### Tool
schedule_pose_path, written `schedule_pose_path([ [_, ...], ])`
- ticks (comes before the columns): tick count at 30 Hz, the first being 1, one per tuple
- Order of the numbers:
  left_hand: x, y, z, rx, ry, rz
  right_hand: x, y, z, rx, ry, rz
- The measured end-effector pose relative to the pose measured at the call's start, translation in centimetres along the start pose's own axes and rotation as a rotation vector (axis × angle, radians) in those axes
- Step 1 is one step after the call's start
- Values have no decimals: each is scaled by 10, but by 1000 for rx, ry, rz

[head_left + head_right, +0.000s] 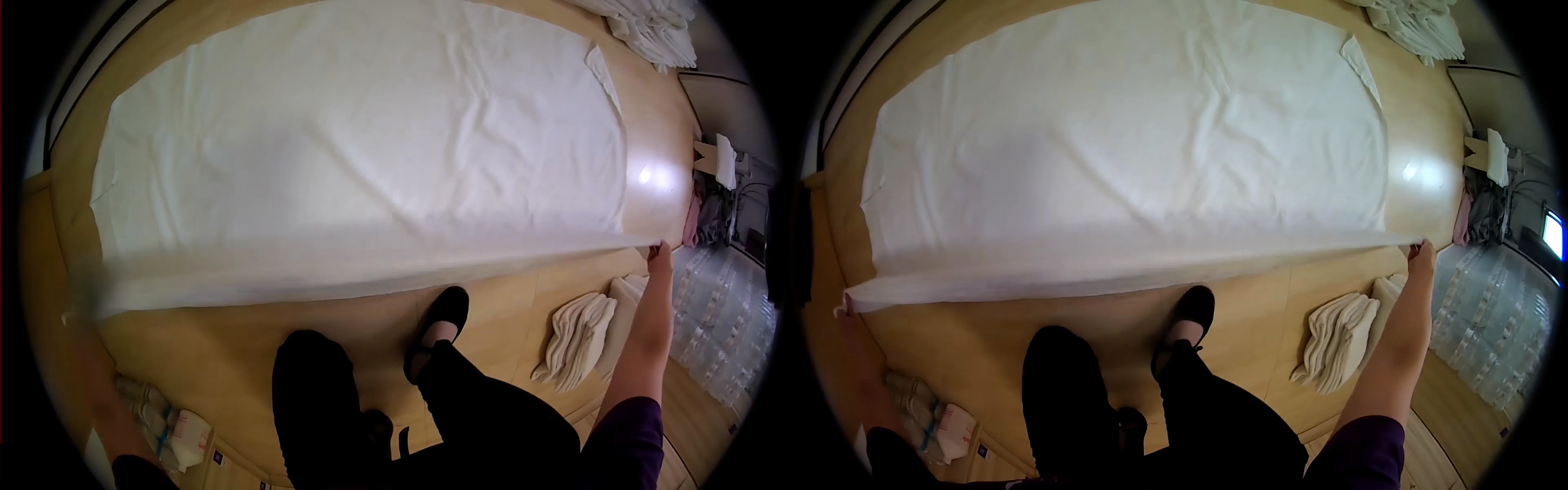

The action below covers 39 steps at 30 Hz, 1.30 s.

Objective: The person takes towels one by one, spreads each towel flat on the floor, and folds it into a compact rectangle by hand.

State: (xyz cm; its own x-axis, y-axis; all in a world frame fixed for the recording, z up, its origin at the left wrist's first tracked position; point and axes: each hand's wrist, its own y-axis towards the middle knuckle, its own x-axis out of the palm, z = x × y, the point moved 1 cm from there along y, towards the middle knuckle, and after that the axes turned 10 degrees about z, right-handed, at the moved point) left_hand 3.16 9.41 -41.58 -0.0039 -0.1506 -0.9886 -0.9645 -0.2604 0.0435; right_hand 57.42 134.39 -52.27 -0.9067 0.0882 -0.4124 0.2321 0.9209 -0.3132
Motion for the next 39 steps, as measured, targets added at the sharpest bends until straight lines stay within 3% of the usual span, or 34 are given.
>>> schedule_pose_path([
  [2,12,15,24,61,-80,-14,48,-7,-15,-24,23,17],
  [4,35,27,59,155,-232,-54,95,-76,-37,-25,-130,-214],
  [6,60,16,120,220,-422,-130,123,-90,-20,12,-279,-230],
  [8,96,-19,194,245,-629,-222,128,-84,22,-40,-412,-400],
  [9,123,-53,229,255,-718,-270,131,-89,47,-142,-586,-376],
  [10,147,-85,261,277,-754,-288,130,-82,78,-440,-662,-486],
  [11,167,-120,285,296,-727,-281,140,-99,100,-831,-785,-341],
  [12,182,-147,305,293,-641,-276,145,-121,106,-1022,-834,-403],
  [14,210,-153,308,190,-239,-206,164,-191,105,-1236,-891,-360],
  [15,226,-148,305,139,-38,-161,174,-218,100,-1186,-904,-447],
  [17,258,-83,259,130,-97,-98,188,-258,110,-1304,-1039,-517],
  [18,277,-44,219,295,-250,-17,189,-276,115,-1312,-1146,-617],
  [19,276,-3,195,329,-114,-34,193,-295,108,-1298,-1120,-770],
  [20,268,24,196,278,232,-15,195,-297,111,-1357,-1111,-874],
  [22,271,69,200,402,79,8,200,-264,117,-1562,-1108,-818],
  [24,268,68,261,725,-53,322,210,-211,108,-1437,-1167,-585],
  [26,202,12,392,641,-317,96,215,-148,93,-1238,-1171,-338],
  [27,188,0,433,749,-318,91,219,-103,93,-1121,-1080,-266],
  [28,176,-12,472,856,-320,85,228,-92,65,-757,-1226,-189],
  [29,163,-15,508,941,-367,111,241,-57,65,-865,-1216,33],
  [31,142,-11,577,1055,-417,117,284,-95,15,-1024,-1045,126],
  [33,155,7,629,1043,-612,-47,345,-109,2,-1115,-698,-185],
  [34,152,-1,651,1032,-628,28,368,-137,-3,-1029,-648,-310],
  [35,141,-18,674,1028,-642,100,381,-152,-1,-1161,-709,-331],
  [36,120,-38,688,970,-636,39,386,-166,-1,-1201,-722,-295],
  [39,77,-95,680,841,-543,-226,357,-170,4,-1121,-805,-278],
])
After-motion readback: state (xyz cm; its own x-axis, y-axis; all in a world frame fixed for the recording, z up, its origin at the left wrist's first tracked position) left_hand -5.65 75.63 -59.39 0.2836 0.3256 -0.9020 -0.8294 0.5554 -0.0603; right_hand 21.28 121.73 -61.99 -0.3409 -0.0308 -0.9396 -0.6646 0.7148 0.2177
